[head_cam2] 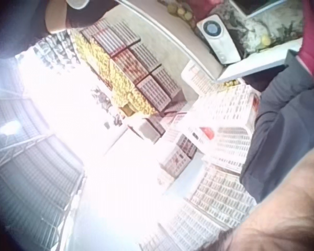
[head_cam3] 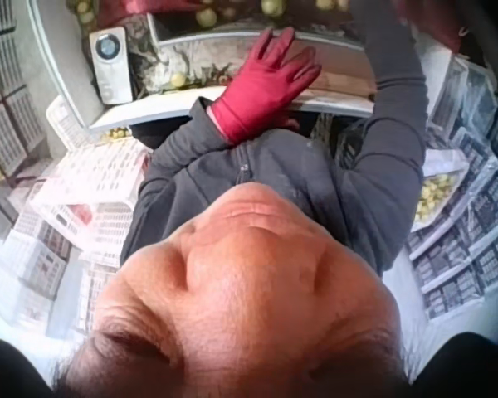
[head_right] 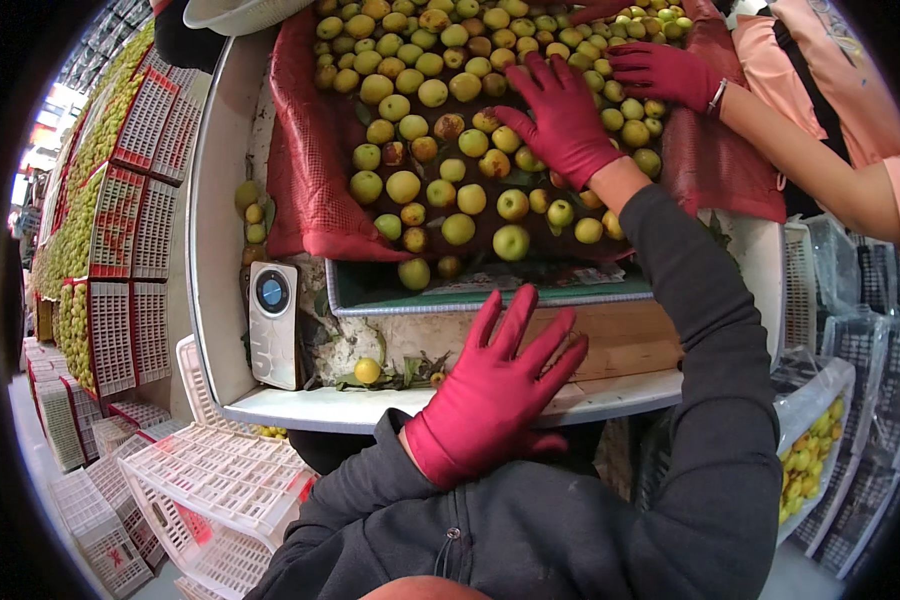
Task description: The person sorts green olives on a red cloth-covered table, picking up individual olives and moving them around. Another person in pink gloves also sorts olives nearby. The person occasionally removes leaves from the pile.
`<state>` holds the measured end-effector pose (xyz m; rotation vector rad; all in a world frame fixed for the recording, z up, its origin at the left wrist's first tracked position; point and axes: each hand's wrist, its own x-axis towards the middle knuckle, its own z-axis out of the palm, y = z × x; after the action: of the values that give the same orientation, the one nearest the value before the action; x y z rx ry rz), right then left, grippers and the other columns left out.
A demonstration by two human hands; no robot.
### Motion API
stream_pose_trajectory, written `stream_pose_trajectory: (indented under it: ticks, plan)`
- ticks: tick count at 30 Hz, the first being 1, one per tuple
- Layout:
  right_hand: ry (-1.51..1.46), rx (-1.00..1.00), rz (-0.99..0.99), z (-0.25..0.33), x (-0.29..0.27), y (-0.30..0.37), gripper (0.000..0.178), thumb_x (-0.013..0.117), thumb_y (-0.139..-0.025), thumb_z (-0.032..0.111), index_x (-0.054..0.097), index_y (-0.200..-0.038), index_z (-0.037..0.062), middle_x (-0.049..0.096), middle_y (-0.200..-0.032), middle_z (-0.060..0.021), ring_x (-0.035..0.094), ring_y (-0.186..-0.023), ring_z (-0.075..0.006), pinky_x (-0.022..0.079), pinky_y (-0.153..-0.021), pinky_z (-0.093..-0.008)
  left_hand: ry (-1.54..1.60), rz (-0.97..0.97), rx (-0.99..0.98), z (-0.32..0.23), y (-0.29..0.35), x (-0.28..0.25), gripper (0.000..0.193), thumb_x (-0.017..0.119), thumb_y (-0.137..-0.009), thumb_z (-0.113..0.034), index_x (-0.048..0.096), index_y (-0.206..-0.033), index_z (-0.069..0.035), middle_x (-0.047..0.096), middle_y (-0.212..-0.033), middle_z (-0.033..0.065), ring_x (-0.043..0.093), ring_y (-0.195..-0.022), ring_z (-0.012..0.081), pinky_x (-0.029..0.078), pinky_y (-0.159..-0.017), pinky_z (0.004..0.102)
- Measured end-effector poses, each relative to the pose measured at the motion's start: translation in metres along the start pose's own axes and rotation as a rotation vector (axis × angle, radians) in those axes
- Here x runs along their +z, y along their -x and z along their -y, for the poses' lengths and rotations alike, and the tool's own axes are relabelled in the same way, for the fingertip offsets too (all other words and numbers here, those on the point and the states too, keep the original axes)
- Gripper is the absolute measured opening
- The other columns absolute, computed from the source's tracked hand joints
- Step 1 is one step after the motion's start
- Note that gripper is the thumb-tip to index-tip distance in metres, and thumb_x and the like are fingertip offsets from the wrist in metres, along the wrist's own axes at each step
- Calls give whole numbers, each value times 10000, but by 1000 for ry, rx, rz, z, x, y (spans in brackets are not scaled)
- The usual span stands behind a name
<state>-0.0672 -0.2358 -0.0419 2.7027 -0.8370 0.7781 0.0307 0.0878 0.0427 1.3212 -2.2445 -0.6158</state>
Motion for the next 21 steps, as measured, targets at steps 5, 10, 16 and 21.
stream_pose_trajectory:
  ticks: [5,10,16,21]
  plan:
    - [-81,-101,89,54,-10,-1,674,616,-986,527,513,-1500,104,482,-1554,-186,446,-1420,-433,352,-1184,-557,-170,-38,30,-1,7,26,606,700,-840,-276,605,-1395,-51,518,-1506,165,272,-1533,485,207,-1222,706]
    - [-330,-217,48,126,-6,-30,739,628,-956,573,485,-1534,135,473,-1576,-159,403,-1463,-433,249,-1227,-616,-158,23,30,-6,5,17,515,621,-854,-192,638,-1344,-36,559,-1456,176,275,-1529,485,214,-1221,707]
    - [-261,-325,142,133,12,-42,684,644,-931,555,525,-1513,216,494,-1560,-131,431,-1447,-426,282,-1203,-625,-123,39,45,-5,1,15,518,601,-855,-159,624,-1357,-31,555,-1458,182,284,-1521,487,225,-1224,692]
    - [-335,-423,222,114,-21,-10,688,673,-906,533,533,-1509,232,503,-1551,-102,439,-1438,-422,324,-1192,-585,-84,24,37,-3,4,13,542,593,-850,-151,608,-1378,-30,549,-1462,188,304,-1513,481,226,-1229,682]
